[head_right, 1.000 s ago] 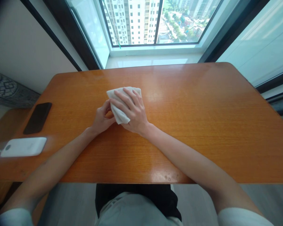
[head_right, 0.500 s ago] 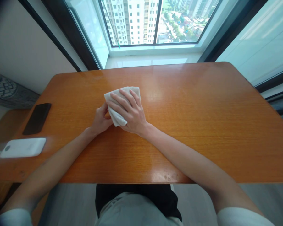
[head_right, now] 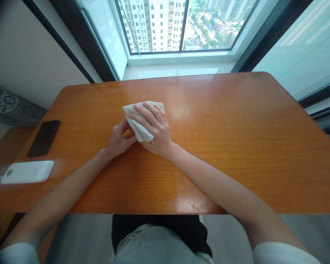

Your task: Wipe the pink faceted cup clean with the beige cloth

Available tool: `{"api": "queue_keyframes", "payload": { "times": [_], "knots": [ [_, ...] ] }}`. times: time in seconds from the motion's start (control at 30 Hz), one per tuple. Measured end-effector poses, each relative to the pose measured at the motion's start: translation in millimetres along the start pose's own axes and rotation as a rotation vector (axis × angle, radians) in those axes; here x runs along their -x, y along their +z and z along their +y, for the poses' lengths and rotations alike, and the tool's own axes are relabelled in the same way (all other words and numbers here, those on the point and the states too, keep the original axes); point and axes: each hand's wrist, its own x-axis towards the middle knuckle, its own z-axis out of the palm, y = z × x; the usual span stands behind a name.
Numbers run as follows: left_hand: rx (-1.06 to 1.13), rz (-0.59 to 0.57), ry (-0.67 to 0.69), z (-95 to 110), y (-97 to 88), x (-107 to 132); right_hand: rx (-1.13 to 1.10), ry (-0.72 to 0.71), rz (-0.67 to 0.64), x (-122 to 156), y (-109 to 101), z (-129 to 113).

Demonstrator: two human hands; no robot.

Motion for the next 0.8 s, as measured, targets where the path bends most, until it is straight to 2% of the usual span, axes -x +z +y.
{"api": "queue_keyframes", "payload": {
  "times": [0.1,0.17,0.33,0.4,0.47,0.57,0.6,0.67,0.8],
  "knots": [
    [-0.010,0.018,-0.012,5,1.5,-2,-0.107,0.205,0.147,-5,3,9],
    [0.002,0.017,-0.020,6,1.7,-3,-0.129,0.242,0.177,-6,3,11],
    [0.028,0.006,-0.034,-3,-0.5,0,0.080,-0.079,-0.028,3,-2,-5],
    [0.021,0.006,-0.037,-3,-0.5,1,0.092,-0.090,-0.061,4,-1,-6],
    [0.021,0.019,-0.037,0,0.5,0,0.036,0.025,-0.006,1,2,-1],
    [0.022,0.022,-0.047,7,1.9,-3,-0.091,0.266,0.153,-5,5,11],
    [0.022,0.019,-0.050,7,2.0,-3,-0.112,0.303,0.177,-6,5,13],
    [0.030,0.014,-0.044,5,1.3,-3,-0.085,0.242,0.146,-5,3,11],
    [0.021,-0.004,-0.039,-6,-1.0,2,0.058,-0.053,-0.096,2,-3,-5]
  ]
}}
